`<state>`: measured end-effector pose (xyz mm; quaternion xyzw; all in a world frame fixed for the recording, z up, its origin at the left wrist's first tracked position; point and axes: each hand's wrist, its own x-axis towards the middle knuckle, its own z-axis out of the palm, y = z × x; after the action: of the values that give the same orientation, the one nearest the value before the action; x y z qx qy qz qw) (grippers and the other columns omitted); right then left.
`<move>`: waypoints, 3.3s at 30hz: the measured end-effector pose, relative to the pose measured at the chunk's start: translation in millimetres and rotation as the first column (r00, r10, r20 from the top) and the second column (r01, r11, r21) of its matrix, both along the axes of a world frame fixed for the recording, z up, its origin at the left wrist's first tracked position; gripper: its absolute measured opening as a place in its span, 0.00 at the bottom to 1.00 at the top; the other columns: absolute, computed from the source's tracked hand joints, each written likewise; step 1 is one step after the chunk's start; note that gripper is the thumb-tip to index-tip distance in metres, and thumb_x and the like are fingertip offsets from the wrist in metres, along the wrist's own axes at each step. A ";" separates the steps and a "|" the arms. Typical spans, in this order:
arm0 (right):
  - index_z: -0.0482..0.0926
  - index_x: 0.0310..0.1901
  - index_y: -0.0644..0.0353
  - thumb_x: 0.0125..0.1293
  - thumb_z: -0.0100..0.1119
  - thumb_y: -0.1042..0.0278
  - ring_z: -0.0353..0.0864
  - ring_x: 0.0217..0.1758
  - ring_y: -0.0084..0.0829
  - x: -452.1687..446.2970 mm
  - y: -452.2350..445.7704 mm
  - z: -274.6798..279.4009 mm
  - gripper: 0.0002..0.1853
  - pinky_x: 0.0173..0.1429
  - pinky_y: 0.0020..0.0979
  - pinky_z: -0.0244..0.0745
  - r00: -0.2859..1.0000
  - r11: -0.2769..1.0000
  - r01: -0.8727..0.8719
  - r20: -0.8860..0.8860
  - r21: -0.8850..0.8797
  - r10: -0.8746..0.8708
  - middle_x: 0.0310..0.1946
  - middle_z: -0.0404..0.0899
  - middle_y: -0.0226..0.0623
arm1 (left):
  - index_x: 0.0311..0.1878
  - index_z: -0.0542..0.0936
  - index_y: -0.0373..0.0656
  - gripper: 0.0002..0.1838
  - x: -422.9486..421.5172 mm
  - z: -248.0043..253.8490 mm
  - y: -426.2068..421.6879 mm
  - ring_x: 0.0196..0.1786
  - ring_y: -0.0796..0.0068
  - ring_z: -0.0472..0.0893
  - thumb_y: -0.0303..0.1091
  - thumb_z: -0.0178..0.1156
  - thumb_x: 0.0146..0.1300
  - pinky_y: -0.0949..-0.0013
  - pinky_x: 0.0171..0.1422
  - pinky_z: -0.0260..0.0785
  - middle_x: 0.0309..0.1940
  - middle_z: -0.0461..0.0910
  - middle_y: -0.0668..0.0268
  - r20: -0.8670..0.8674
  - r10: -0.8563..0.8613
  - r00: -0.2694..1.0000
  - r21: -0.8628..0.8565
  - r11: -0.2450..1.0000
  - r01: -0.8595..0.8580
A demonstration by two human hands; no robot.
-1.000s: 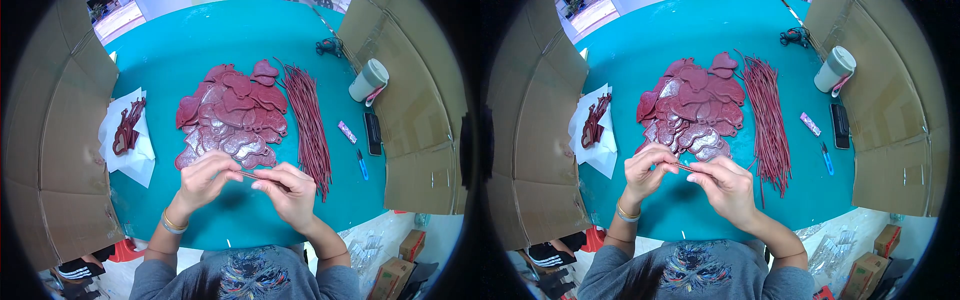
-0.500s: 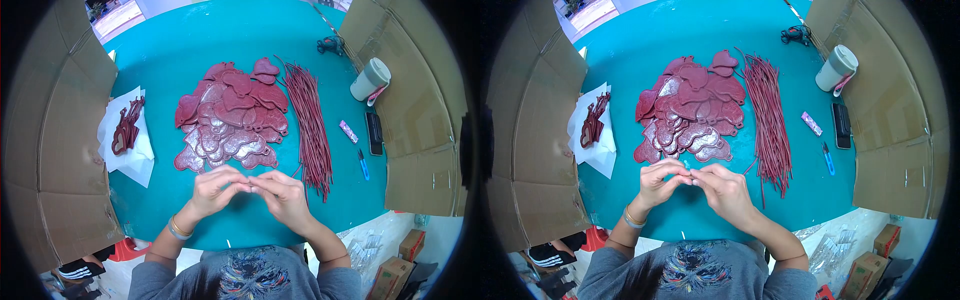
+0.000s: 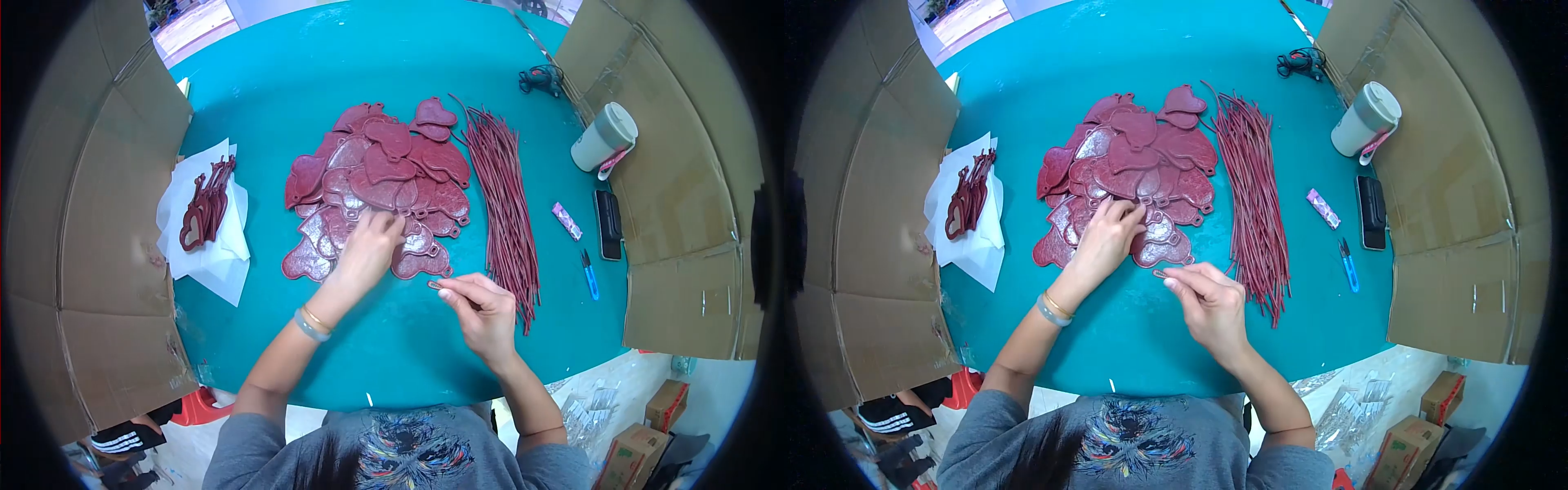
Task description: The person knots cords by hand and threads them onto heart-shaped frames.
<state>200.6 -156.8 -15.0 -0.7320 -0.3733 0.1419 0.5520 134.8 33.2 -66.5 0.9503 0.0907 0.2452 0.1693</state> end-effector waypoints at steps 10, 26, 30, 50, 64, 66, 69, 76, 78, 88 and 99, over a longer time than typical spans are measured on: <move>0.82 0.37 0.63 0.55 0.61 0.78 0.73 0.26 0.17 3.6 1.1 -5.8 0.07 0.27 0.19 0.65 0.999 0.999 0.021 -0.044 -0.044 -0.023 0.25 0.78 0.33 | 0.48 0.74 0.43 0.22 -4.6 20.6 -9.2 0.54 0.60 0.66 0.34 0.64 0.48 0.58 0.55 0.59 0.48 0.69 0.61 -0.259 -0.119 0.959 0.034 0.991 0.132; 0.80 0.36 0.67 0.53 0.62 0.79 0.77 0.22 0.22 5.8 40.0 48.3 0.08 0.23 0.21 0.71 0.960 0.960 0.116 0.218 0.255 -0.174 0.27 0.78 0.38 | 0.51 0.69 0.33 0.16 -10.9 82.9 -43.5 0.39 0.81 0.78 0.21 0.56 0.60 0.79 0.42 0.72 0.38 0.80 0.61 0.240 0.105 0.965 -0.783 0.609 0.129; 0.79 0.35 0.66 0.49 0.63 0.78 0.78 0.22 0.28 3.1 41.6 56.8 0.09 0.22 0.25 0.72 0.921 0.966 0.102 0.344 0.236 -0.181 0.26 0.78 0.40 | 0.47 0.69 0.36 0.14 -16.3 91.0 -47.8 0.37 0.69 0.83 0.23 0.58 0.58 0.72 0.37 0.75 0.35 0.82 0.54 0.306 0.122 0.944 -0.671 0.731 0.123; 0.78 0.32 0.66 0.51 0.61 0.78 0.77 0.21 0.27 -4.1 40.0 65.7 0.05 0.24 0.26 0.72 0.951 0.980 0.023 0.297 0.200 -0.083 0.23 0.75 0.38 | 0.40 0.71 0.30 0.12 -14.9 77.6 -41.8 0.32 0.59 0.82 0.14 0.58 0.52 0.68 0.35 0.75 0.33 0.79 0.50 0.623 -0.061 0.780 -0.118 0.978 0.171; 0.78 0.33 0.66 0.53 0.61 0.78 0.78 0.25 0.23 -5.0 23.9 75.0 0.05 0.28 0.23 0.73 0.997 0.991 -0.014 -0.068 0.136 0.023 0.24 0.77 0.34 | 0.41 0.73 0.30 0.12 -30.0 94.5 -46.9 0.35 0.62 0.82 0.17 0.60 0.52 0.69 0.39 0.76 0.35 0.80 0.54 0.503 -0.070 0.861 -0.315 0.913 0.258; 0.77 0.32 0.65 0.52 0.61 0.78 0.78 0.24 0.27 -6.6 24.9 76.9 0.05 0.28 0.25 0.73 0.966 0.995 -0.011 0.259 0.103 -0.016 0.24 0.76 0.35 | 0.40 0.74 0.30 0.10 -26.7 94.4 -39.8 0.36 0.63 0.82 0.17 0.59 0.53 0.71 0.42 0.75 0.35 0.80 0.55 0.534 -0.107 0.838 -0.277 0.915 0.293; 0.76 0.34 0.63 0.50 0.63 0.76 0.76 0.23 0.34 -7.8 29.9 70.0 0.09 0.26 0.30 0.72 0.851 0.985 -0.047 0.523 0.168 -0.048 0.24 0.75 0.37 | 0.39 0.76 0.31 0.07 -29.1 93.8 -46.1 0.38 0.67 0.82 0.17 0.57 0.56 0.73 0.44 0.75 0.35 0.80 0.54 0.546 0.035 0.837 -0.550 0.769 0.327; 0.75 0.34 0.64 0.49 0.63 0.76 0.77 0.24 0.33 -12.7 35.0 67.0 0.09 0.25 0.29 0.71 0.910 0.989 -0.013 0.412 0.151 -0.051 0.24 0.75 0.37 | 0.37 0.75 0.31 0.07 -26.4 84.2 -51.4 0.34 0.64 0.83 0.17 0.58 0.54 0.71 0.37 0.76 0.31 0.81 0.55 0.593 0.077 0.801 -0.318 0.937 0.145; 0.75 0.33 0.64 0.49 0.63 0.76 0.77 0.24 0.33 -18.7 36.0 68.2 0.09 0.25 0.29 0.71 0.973 0.990 0.005 0.229 0.138 -0.036 0.24 0.75 0.37 | 0.37 0.75 0.32 0.07 -24.7 79.3 -51.5 0.34 0.63 0.83 0.16 0.58 0.54 0.71 0.36 0.76 0.31 0.81 0.55 0.624 0.075 0.778 -0.237 0.967 0.097; 0.75 0.34 0.71 0.52 0.61 0.77 0.73 0.20 0.31 -9.1 52.7 39.6 0.09 0.22 0.29 0.69 0.562 0.940 0.079 0.764 0.330 -0.316 0.23 0.73 0.39 | 0.42 0.77 0.30 0.10 -27.1 82.3 -63.3 0.39 0.69 0.82 0.18 0.57 0.56 0.73 0.42 0.75 0.36 0.81 0.55 0.475 0.230 0.850 -0.621 0.772 0.138; 0.77 0.37 0.69 0.45 0.64 0.82 0.77 0.25 0.31 0.4 37.7 50.8 0.14 0.26 0.27 0.72 0.783 0.914 -0.146 0.608 0.378 -0.127 0.28 0.77 0.38 | 0.39 0.80 0.35 0.09 -40.0 95.9 -25.4 0.35 0.78 0.80 0.23 0.63 0.53 0.80 0.33 0.71 0.37 0.81 0.58 0.381 0.015 0.925 -0.925 -0.008 0.381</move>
<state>201.1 -119.1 35.8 -0.6047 -0.5588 -0.1845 0.5367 94.8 7.8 29.5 0.5148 0.0836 0.2183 0.8248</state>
